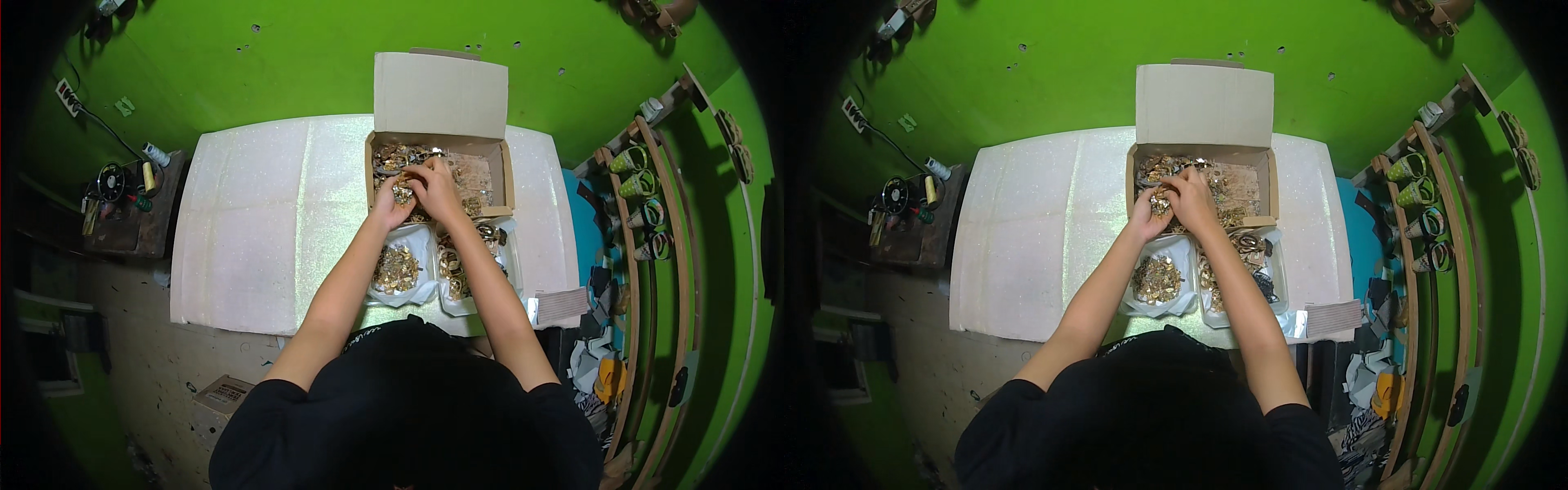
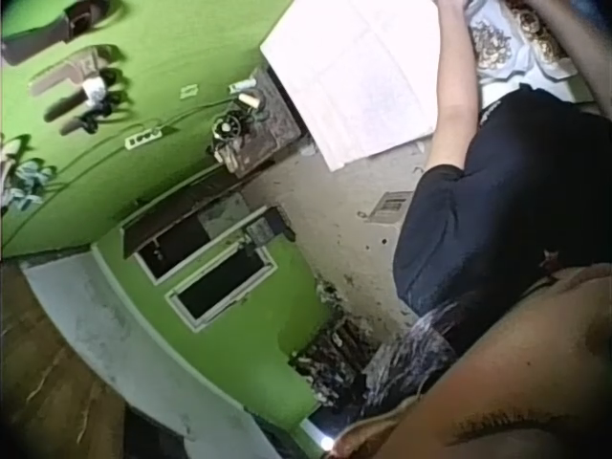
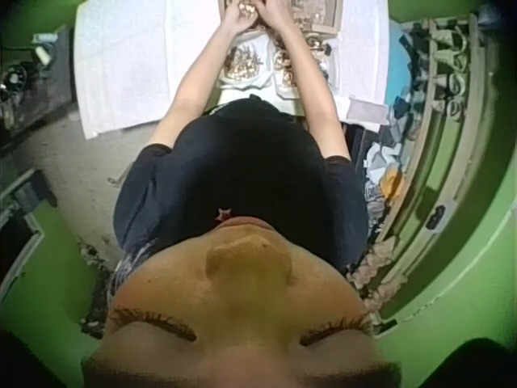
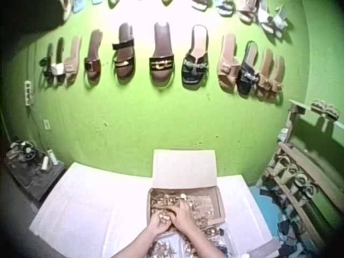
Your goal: Sort small decorative or functional metallic shoe components into separate bins.
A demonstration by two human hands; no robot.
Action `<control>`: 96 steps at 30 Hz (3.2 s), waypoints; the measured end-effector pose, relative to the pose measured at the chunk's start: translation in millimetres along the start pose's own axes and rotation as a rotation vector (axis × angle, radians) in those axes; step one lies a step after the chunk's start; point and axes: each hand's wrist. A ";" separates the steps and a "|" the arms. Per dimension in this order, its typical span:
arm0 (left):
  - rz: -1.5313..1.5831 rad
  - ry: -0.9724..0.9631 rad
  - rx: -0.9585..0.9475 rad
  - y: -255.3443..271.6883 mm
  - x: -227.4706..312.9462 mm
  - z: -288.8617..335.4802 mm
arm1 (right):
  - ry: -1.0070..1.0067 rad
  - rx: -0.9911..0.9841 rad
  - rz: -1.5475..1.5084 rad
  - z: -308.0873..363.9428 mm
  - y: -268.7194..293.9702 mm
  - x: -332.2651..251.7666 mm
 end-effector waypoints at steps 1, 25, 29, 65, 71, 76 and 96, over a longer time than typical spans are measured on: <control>-0.001 0.001 -0.003 1.6 -0.9 -3.0 | 0.032 0.017 0.077 -3.8 -3.0 0.1; 0.130 0.082 -0.067 -18.2 -2.7 15.2 | -0.199 0.059 -0.250 -2.0 6.5 25.0; 0.139 0.095 -0.057 -18.0 -2.7 14.4 | -0.151 0.091 -0.183 -1.1 4.7 31.2; 0.210 0.110 -0.154 -22.9 -5.2 17.6 | -0.376 -0.648 0.007 129.3 40.9 71.9; 0.226 0.117 -0.171 -21.4 -2.2 17.2 | -0.361 -0.267 -0.063 94.1 56.8 50.7; 0.180 0.082 -0.157 -23.3 -3.3 18.5 | -0.228 -0.215 -0.185 50.4 42.3 24.9; 0.076 0.053 0.044 -5.3 -3.5 0.2 | 0.047 -0.235 0.317 -3.0 -7.2 0.8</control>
Point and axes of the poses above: each hand's wrist, its own z-axis away from the middle knuckle, its own y-axis out of the back of the hand, x = y × z, and after that the axes turned 12 degrees about z, right-handed
